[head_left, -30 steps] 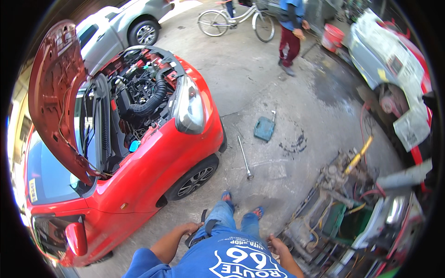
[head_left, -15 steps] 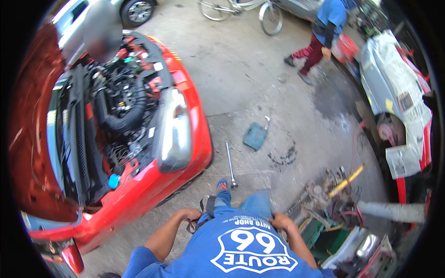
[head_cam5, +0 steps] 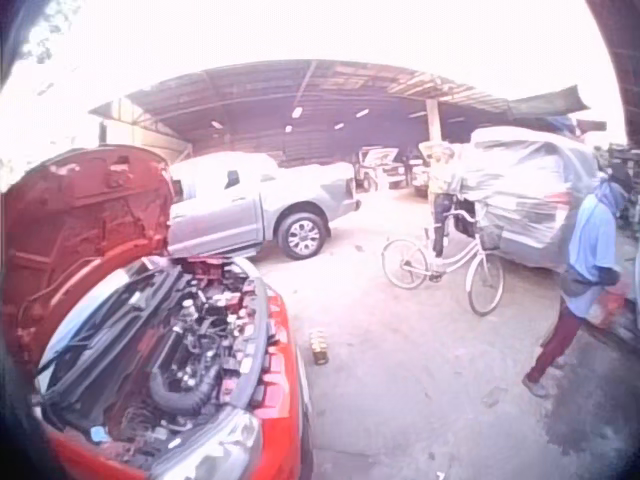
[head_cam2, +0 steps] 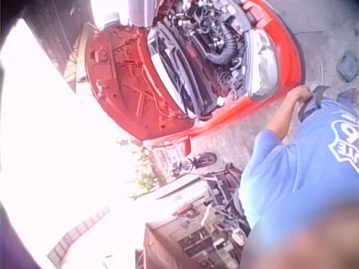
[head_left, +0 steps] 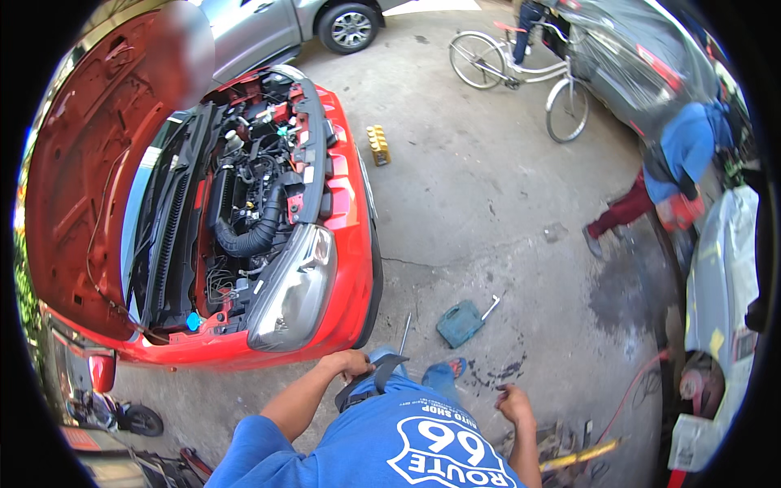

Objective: The person lowers a red car with a floor jack, retrieves a funnel, and pours engine oil into the engine. The person then places the funnel back into the engine opening.

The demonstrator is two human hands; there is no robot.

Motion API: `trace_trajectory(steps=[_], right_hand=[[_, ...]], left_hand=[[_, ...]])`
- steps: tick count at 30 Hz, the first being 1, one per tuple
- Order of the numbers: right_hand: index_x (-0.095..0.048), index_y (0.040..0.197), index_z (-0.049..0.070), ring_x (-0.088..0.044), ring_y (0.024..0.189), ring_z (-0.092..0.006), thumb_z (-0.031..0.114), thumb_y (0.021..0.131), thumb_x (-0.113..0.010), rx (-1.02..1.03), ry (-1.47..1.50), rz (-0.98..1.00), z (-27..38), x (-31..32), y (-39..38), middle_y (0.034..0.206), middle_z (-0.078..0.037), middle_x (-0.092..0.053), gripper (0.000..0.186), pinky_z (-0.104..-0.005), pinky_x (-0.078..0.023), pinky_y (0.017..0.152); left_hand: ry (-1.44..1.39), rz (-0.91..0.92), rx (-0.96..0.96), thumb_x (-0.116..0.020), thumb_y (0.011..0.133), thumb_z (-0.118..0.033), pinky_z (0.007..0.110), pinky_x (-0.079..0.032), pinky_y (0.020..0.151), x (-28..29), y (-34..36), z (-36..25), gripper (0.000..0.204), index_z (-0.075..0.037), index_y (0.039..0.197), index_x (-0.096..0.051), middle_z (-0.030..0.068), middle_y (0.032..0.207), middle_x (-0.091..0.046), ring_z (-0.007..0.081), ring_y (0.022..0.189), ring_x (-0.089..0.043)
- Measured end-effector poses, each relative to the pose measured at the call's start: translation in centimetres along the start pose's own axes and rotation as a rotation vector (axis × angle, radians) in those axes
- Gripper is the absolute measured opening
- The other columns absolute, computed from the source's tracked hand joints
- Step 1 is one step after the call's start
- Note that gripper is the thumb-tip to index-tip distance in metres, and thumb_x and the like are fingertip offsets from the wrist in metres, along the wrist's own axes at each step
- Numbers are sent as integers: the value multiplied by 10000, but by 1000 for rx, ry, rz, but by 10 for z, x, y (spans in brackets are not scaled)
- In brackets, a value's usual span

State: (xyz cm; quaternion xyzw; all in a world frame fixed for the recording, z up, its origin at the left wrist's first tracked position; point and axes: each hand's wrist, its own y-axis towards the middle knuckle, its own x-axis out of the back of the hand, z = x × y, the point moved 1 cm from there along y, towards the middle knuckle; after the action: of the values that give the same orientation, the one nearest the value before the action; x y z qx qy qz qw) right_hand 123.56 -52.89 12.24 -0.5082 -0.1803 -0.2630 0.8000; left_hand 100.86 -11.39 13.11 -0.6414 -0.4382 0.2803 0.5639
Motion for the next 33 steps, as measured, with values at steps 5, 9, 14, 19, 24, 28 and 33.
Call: trace_trajectory(steps=[5, 9, 14, 19, 24, 28, 33], right_hand=[[-630, 1268, 25, -711, 916, -314, -10, 770, -679, 298, -3, -272, 90, 134, 94, 1029, -179, -717, 502, -391, -564, 816], [-622, 1287, 34, -708, 940, -307, 17, 807, -714, 385, 166, -168, 203, 190, 130, 1047, -178, -716, 488, -393, -563, 821], [-621, 1293, 43, -707, 967, -329, 122, 845, -733, 626, -96, 47, 299, 188, 193, 1090, -188, -711, 468, -405, -559, 846], [-598, 1340, 54, -666, 1082, -376, 272, 880, -718, 523, -491, 188, 351, 184, 274, 1137, -189, -711, 523, -431, -524, 939], [-573, 1383, 65, -650, 1136, -359, 306, 904, -707, 431, -596, 431, 411, 209, 330, 1199, -176, -702, 552, -421, -506, 983], [-561, 1399, 66, -651, 1148, -345, 307, 913, -701, 450, -600, 413, 485, 228, 385, 1204, -167, -704, 561, -411, -502, 994], [-569, 1381, 47, -665, 1117, -348, 309, 912, -702, 610, -695, 479, 593, 230, 469, 1176, -174, -713, 554, -413, -508, 978]], left_hand=[[-98, -520, -185, -567, 962, -408, 439, -453, 1069, 17, 9, -33, 564, -52, 1399, -554, 222, 1289, -647, 375, 1230, -600], [-105, -428, -100, -552, 978, -398, 441, -432, 1101, 36, 36, -50, 553, -39, 1398, -552, 232, 1380, -590, 371, 1303, -551], [0, -340, -115, -555, 980, -401, 447, -422, 1110, 96, 108, -81, 550, -44, 1398, -559, 218, 1394, -585, 372, 1327, -530], [-43, -363, -222, -553, 973, -410, 455, -438, 1087, 223, 168, -126, 549, -33, 1373, -576, 218, 1355, -610, 376, 1287, -559], [-251, -616, -349, -561, 967, -389, 460, -484, 1020, 367, 150, -149, 510, -15, 1312, -599, 220, 1200, -689, 384, 1173, -629], [-452, -833, -383, -568, 975, -332, 456, -498, 997, 445, 120, -153, 463, -6, 1304, -594, 216, 1161, -703, 383, 1146, -642], [-660, -903, -290, -574, 978, -307, 450, -496, 999, 476, 113, -140, 456, -6, 1320, -578, 210, 1165, -705, 377, 1152, -639]])
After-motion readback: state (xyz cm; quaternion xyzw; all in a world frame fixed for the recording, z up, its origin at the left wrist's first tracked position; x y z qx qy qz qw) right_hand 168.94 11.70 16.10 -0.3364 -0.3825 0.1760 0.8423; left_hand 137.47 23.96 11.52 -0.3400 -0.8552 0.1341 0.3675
